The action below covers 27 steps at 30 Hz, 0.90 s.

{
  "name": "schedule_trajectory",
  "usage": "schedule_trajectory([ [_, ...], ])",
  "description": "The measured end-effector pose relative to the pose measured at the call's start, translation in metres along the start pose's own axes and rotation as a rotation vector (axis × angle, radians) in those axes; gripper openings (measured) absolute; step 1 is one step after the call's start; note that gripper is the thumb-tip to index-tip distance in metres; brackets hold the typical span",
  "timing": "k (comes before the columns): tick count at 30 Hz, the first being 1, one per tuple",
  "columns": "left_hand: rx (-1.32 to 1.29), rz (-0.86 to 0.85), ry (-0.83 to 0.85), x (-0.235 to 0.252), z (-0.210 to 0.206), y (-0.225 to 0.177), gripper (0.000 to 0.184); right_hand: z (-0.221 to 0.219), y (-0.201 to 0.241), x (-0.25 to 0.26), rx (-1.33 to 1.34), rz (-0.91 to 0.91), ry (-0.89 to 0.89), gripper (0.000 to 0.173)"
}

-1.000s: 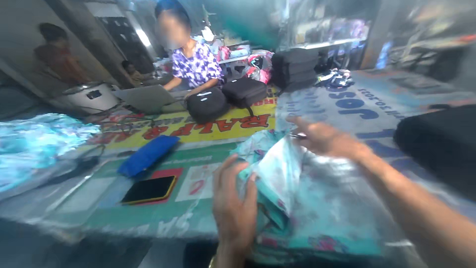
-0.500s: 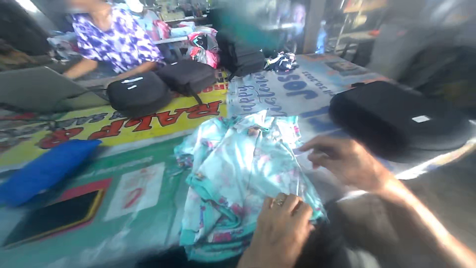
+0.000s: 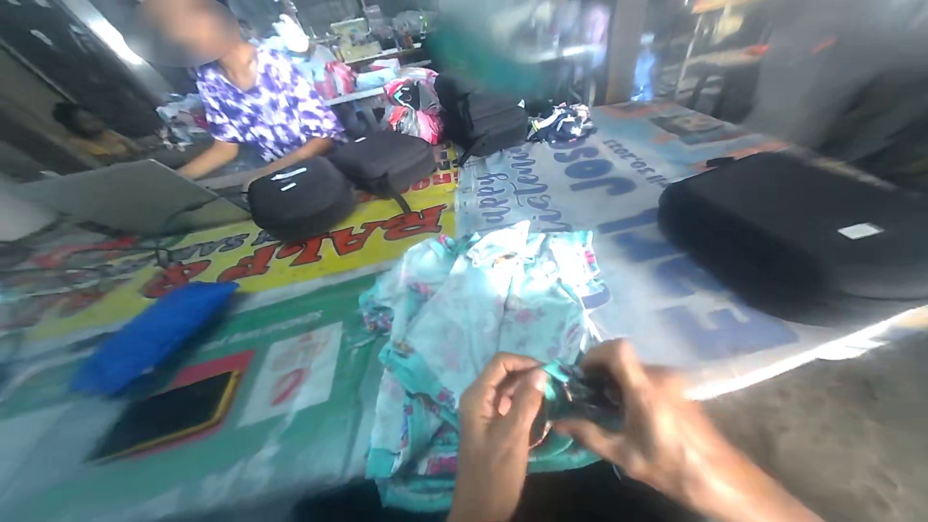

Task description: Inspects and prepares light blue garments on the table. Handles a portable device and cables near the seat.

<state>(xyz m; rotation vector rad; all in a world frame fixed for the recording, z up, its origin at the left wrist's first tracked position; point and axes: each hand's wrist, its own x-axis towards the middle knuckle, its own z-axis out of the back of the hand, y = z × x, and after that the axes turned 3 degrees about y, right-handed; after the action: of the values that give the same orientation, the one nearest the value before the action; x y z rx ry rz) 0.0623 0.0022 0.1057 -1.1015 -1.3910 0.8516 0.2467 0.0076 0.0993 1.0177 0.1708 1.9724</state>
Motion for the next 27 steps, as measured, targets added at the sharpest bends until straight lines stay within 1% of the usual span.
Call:
schedule_trajectory([
  [1, -0.028, -0.005, -0.029, 0.000, 0.001, 0.001, 0.012, -0.007, 0.002, -0.001, -0.053, 0.018, -0.012, 0.042],
  [2, -0.060, -0.002, -0.061, 0.000, 0.003, 0.001, 0.012, -0.011, 0.002, -0.001, -0.046, 0.026, -0.009, 0.035],
  [3, -0.096, 0.009, -0.094, 0.000, 0.006, 0.001, 0.013, -0.013, 0.001, -0.002, 0.043, 0.019, 0.012, 0.030],
  [5, -0.182, 0.032, -0.136, 0.000, 0.010, 0.001, 0.015, -0.011, 0.001, -0.002, 0.397, -0.026, 0.046, 0.023],
  [6, -0.215, 0.033, -0.138, -0.001, 0.011, 0.001, 0.015, -0.010, 0.002, 0.000, 0.531, -0.045, 0.032, 0.025],
  [7, -0.236, 0.025, -0.131, -0.002, 0.011, 0.001, 0.015, -0.011, 0.003, 0.003, 0.594, -0.054, 0.004, 0.029],
  [10, -0.251, -0.032, -0.081, -0.005, 0.009, 0.005, 0.013, -0.013, 0.006, 0.014, 0.597, -0.032, -0.009, 0.039],
  [11, -0.240, -0.054, -0.056, -0.006, 0.007, 0.006, 0.012, -0.014, 0.007, 0.017, 0.583, -0.018, 0.001, 0.037],
  [14, -0.204, -0.088, 0.002, -0.006, 0.003, 0.003, 0.017, -0.017, 0.011, 0.021, 0.481, 0.035, -0.008, 0.023],
  [15, -0.190, -0.083, 0.006, -0.006, 0.002, 0.001, 0.017, -0.015, 0.011, 0.021, 0.438, 0.060, -0.015, 0.022],
  [17, -0.179, -0.071, -0.020, -0.006, 0.000, -0.002, 0.008, -0.010, 0.010, 0.020, 0.375, 0.095, -0.016, 0.023],
  [21, -0.183, -0.108, -0.031, -0.010, -0.003, -0.001, 0.005, 0.007, 0.005, 0.015, 0.349, 0.079, 0.020, 0.018],
  [22, -0.190, -0.111, -0.029, -0.011, -0.004, -0.001, 0.006, 0.010, 0.006, 0.014, 0.401, 0.052, 0.042, 0.016],
  [23, -0.200, -0.106, -0.028, -0.012, -0.005, 0.000, 0.006, 0.014, 0.006, 0.014, 0.510, 0.010, 0.073, 0.013],
  [25, -0.226, -0.101, -0.032, -0.013, -0.008, 0.000, 0.007, 0.020, 0.004, 0.013, 0.789, -0.079, 0.161, 0.010],
  [26, -0.237, -0.101, -0.033, -0.014, -0.008, 0.000, 0.007, 0.021, 0.001, 0.012, 0.858, -0.106, 0.179, 0.014],
  [27, -0.241, -0.106, -0.036, -0.014, -0.009, 0.000, 0.007, 0.021, -0.001, 0.010, 0.860, -0.113, 0.182, 0.021],
])
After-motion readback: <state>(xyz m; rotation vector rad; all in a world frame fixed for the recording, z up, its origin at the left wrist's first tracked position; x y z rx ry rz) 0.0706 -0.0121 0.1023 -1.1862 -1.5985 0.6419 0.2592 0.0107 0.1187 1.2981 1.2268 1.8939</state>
